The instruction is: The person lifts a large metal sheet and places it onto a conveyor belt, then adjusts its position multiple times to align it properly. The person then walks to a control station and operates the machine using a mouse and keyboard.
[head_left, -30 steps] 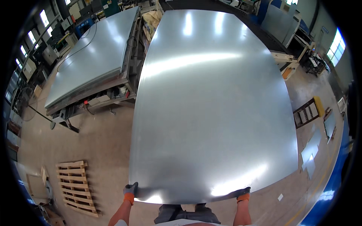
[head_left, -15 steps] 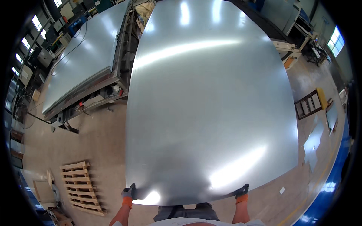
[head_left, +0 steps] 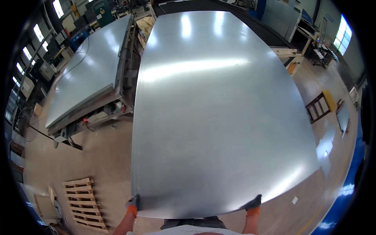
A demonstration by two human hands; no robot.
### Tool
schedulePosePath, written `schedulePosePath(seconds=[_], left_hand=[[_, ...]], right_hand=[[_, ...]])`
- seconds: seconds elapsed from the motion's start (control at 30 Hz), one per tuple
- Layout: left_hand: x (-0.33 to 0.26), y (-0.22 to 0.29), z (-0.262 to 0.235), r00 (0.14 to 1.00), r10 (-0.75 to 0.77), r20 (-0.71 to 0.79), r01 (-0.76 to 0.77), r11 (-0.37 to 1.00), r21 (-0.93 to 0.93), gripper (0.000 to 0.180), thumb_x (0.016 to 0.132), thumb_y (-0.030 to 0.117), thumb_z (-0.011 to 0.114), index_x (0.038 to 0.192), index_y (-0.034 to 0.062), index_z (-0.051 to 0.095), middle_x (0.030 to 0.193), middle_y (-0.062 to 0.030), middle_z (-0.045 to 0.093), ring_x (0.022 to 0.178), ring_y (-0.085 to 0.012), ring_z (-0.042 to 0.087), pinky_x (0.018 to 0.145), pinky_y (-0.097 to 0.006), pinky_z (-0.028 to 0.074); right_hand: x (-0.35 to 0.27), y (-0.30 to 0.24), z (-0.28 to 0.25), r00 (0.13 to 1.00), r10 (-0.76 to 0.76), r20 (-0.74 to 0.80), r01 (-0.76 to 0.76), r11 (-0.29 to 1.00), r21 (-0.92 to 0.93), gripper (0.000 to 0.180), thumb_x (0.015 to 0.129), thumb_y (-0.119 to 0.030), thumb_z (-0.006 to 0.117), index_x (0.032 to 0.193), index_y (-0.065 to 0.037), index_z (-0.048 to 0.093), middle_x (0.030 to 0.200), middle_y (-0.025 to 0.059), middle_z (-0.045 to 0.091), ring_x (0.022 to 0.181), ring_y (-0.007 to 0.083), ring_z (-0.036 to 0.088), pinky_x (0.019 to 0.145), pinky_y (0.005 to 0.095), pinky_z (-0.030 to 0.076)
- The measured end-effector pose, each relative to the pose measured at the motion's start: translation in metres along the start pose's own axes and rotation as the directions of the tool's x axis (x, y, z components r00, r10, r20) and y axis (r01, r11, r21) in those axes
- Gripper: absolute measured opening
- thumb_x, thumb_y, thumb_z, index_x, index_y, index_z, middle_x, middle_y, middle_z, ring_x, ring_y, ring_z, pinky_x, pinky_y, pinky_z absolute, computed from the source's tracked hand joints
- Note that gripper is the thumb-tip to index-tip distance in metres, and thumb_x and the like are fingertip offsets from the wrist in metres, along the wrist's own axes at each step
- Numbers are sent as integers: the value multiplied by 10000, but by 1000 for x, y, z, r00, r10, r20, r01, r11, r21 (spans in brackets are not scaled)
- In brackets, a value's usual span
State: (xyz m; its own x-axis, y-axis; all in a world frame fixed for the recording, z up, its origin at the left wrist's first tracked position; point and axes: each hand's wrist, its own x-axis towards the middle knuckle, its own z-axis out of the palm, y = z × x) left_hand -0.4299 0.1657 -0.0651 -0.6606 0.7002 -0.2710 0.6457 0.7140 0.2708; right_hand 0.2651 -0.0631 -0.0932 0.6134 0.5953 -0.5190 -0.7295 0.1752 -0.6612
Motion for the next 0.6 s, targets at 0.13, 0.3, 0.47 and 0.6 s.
schedulePosePath(seconds=[0.13, 0.3, 0.47, 0.6], left_hand=[[-57, 65, -72, 917, -96, 386, 277, 851, -445, 437, 772, 442, 792, 875, 24, 716, 782, -68, 685, 763, -187, 649, 770, -316, 511], [-38, 39, 19, 986, -98, 133, 136, 938, -319, 586, 703, 463, 843, 948, -50, 702, 833, -100, 696, 716, -202, 623, 702, -329, 515], [-92, 85, -39, 951, -39, 308, 179, 879, -442, 633, 706, 501, 822, 953, -68, 700, 838, -77, 701, 714, -200, 612, 714, -340, 509], [-96, 47, -42, 993, -92, 76, 105, 974, -200, 671, 727, 574, 773, 959, -53, 714, 860, -133, 718, 741, -257, 659, 726, -396, 515]], right_hand=[[-20, -30, -65, 924, -110, -365, -155, 767, -622, 871, 927, -682, 406, 1370, 67, 439, 1373, 199, 512, 1268, 307, 446, 1104, 442, 313], [51, 18, -110, 829, -57, -557, -90, 968, -233, 801, 967, -619, 360, 1431, 34, 363, 1463, 189, 422, 1293, 347, 422, 1074, 458, 347], [55, -49, -67, 943, -23, -333, 19, 1000, -14, 645, 987, -512, 423, 1331, 32, 468, 1357, 169, 516, 1232, 332, 476, 1053, 473, 382], [45, -35, -45, 968, -52, -246, 76, 993, 90, 539, 989, -444, 477, 1300, -6, 518, 1295, 136, 566, 1163, 318, 530, 1022, 469, 415]])
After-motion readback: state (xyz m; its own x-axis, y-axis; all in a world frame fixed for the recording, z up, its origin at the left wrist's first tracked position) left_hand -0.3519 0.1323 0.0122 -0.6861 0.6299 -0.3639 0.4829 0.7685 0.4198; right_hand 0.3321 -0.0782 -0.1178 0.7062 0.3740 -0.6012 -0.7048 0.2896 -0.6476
